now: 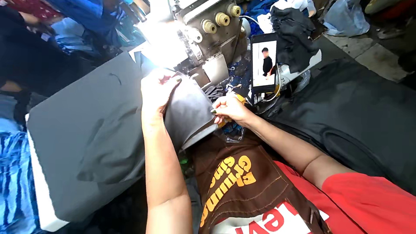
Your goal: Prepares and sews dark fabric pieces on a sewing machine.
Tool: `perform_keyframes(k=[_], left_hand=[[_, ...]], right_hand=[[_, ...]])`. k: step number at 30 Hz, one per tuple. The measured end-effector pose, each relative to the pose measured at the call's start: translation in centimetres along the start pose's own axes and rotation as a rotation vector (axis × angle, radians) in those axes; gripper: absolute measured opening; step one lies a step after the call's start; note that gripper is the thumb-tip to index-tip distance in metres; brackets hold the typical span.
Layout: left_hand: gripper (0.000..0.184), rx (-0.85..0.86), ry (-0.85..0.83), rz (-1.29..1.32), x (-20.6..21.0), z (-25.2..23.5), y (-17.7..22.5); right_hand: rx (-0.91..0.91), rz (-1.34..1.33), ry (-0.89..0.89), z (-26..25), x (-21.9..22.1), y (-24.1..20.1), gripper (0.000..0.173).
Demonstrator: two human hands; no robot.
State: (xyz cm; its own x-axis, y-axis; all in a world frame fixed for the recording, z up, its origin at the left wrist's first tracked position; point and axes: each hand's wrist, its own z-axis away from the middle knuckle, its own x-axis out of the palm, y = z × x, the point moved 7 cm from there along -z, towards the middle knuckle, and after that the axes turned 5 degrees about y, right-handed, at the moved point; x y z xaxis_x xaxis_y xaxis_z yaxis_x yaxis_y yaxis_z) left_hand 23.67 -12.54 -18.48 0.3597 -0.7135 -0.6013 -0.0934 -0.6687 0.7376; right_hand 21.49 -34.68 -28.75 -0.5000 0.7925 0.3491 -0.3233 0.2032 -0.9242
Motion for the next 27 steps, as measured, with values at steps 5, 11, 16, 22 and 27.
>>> perform_keyframes(k=[5,11,16,22,27], left_hand=[[0.019,0.03,-0.008,0.046,0.0,0.1,0.1],[0.019,0.027,-0.013,0.03,0.1,-0.1,-0.1],[0.018,0.04,-0.017,0.031,0.1,-0.2,-0.4],[0.011,0.029,-0.019,0.107,0.1,-0.2,-0.4],[0.015,-0.029,-0.01,0.092,0.1,-0.1,-0.6]], right_hand=[[0.101,-0.087,0.015,-0.2,-0.6,0.4,0.022],[0.042,-0.025,0.002,0.0,-0.4,-0.2,0.007],[0.013,-0.019,0.024,0.3,-0.9,0.4,0.009],[-0.06,-0.027,0.057,1.4,-0.5,-0.7,0.009],[-0.111,-0.043,0.003,1.5,-0.7,-0.2,0.023]])
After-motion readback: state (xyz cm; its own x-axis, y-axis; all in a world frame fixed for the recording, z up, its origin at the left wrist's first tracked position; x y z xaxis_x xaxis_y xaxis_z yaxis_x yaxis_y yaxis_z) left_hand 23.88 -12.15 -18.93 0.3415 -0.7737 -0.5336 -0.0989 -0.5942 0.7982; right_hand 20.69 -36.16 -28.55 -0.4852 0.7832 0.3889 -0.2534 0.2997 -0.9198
